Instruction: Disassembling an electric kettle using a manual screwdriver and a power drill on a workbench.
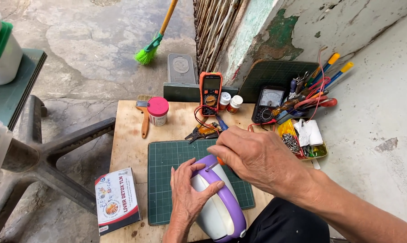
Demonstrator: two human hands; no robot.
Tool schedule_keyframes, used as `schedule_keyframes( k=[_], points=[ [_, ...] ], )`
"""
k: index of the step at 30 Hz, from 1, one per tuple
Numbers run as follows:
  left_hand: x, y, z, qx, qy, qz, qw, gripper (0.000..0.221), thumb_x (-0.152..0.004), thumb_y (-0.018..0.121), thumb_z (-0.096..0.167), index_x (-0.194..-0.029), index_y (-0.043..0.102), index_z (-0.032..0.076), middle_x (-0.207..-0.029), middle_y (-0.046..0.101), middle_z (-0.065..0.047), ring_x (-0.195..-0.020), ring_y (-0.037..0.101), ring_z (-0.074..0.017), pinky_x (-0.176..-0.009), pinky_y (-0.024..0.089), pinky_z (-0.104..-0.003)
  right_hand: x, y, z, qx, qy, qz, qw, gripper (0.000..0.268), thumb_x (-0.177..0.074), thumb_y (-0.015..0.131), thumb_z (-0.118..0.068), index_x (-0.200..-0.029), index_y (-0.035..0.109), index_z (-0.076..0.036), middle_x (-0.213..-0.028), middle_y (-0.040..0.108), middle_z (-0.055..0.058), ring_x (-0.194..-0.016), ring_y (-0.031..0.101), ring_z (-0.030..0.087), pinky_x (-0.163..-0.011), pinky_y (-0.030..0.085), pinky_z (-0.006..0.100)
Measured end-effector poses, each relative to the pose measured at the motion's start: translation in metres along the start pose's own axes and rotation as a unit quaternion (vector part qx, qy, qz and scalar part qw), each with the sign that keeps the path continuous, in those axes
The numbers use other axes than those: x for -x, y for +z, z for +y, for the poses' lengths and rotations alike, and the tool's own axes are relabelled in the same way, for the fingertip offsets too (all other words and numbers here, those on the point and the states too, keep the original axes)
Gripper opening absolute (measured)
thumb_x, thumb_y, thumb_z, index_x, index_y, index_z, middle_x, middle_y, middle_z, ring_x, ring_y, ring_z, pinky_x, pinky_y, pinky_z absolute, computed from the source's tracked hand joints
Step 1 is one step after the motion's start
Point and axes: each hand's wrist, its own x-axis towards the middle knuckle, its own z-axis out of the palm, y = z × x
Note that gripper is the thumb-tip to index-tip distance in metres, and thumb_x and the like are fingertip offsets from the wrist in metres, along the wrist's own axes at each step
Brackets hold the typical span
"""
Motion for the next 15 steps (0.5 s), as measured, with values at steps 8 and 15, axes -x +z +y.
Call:
schedule_keyframes(
  k=[8, 15],
  points=[
    [0.001, 0.000, -0.003, -0.001, 0.003, -0.005, 1.000, 0.070, -0.066, 0.095, 0.065, -0.122, 0.079, 0.025, -0.149, 0.068, -0.005, -0.149, 0.057, -0.0188, -0.136, 0.008, -0.062, 0.001, -0.021, -0.001, -0.044, -0.028, -0.086, 0.995, 0.026, -0.093, 0.063, -0.010, -0.119, 0.062, -0.011, -0.114, 0.064, 0.008, -0.100, 0.064, 0.031, -0.089, 0.050, 0.044],
    [0.004, -0.003, 0.003, -0.002, -0.011, -0.011, 1.000, 0.070, -0.067, 0.094, 0.065, -0.123, 0.079, 0.026, -0.151, 0.067, -0.004, -0.152, 0.054, -0.0175, -0.137, 0.005, -0.061, 0.001, -0.007, 0.002, -0.008, -0.017, -0.057, 0.998, 0.006, -0.112, 0.060, -0.017, -0.108, 0.062, -0.014, -0.098, 0.059, 0.003, -0.083, 0.066, 0.025, -0.064, 0.049, 0.045]
  ],
)
